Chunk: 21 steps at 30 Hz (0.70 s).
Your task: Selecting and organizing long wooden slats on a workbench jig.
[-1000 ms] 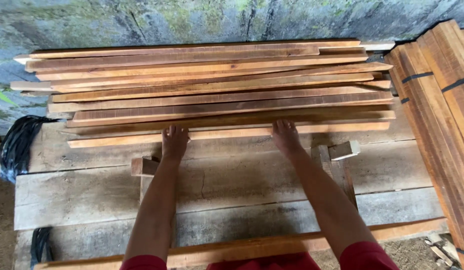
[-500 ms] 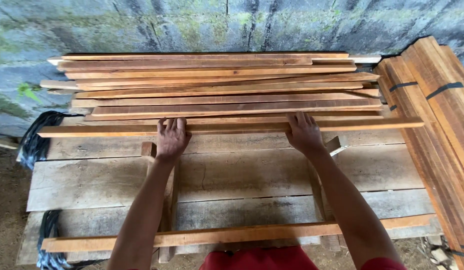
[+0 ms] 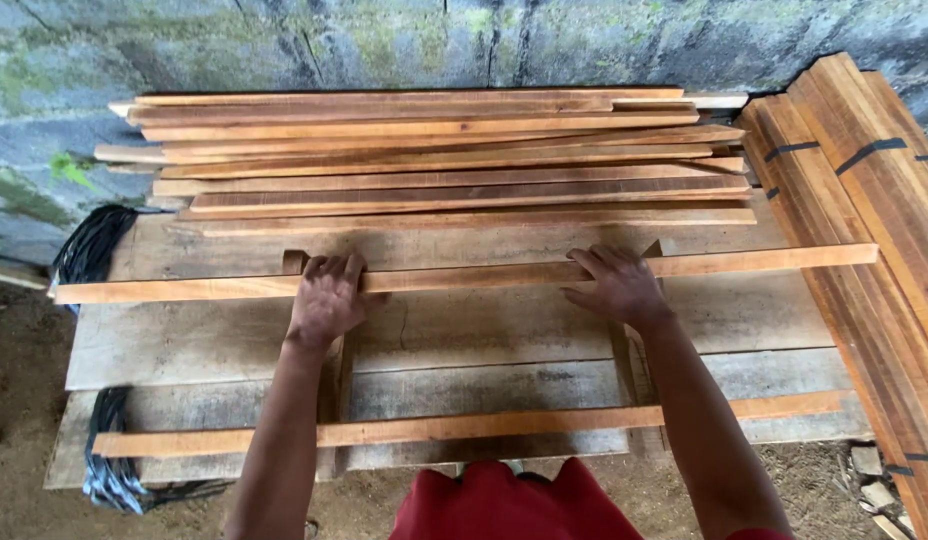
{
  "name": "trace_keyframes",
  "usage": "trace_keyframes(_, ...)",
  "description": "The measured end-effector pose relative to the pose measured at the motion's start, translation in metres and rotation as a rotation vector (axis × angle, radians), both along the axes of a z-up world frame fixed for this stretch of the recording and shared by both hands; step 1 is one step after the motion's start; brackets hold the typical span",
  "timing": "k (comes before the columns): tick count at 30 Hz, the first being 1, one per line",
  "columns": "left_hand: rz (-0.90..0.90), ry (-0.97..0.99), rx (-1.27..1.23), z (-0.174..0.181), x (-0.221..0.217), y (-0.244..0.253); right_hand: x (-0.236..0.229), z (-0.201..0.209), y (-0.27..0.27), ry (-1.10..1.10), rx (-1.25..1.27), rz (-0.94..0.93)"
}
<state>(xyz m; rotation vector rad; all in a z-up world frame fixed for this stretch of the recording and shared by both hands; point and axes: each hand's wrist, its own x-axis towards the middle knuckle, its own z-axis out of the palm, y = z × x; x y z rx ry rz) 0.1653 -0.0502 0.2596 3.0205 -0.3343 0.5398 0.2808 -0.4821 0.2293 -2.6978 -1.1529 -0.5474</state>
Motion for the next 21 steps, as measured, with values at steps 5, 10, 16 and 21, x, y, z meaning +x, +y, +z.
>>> trace_keyframes(5,-0.078,-0.086,-0.02,-0.053,-0.019,0.006,-0.009,-0.043,-0.023,0.052,-0.053,0.011)
trace_keyframes(10,-0.067,-0.21,0.03,-0.135,-0.04,0.004,-0.011,-0.143,-0.053,0.078,-0.039,0.015)
trace_keyframes(16,0.014,0.087,-0.039,-0.218,-0.055,0.023,-0.042,-0.124,-0.028,0.598,-0.22,-0.175)
trace_keyframes(21,0.078,0.51,-0.192,-0.192,-0.074,0.001,-0.07,-0.104,-0.014,0.78,-0.188,-0.008)
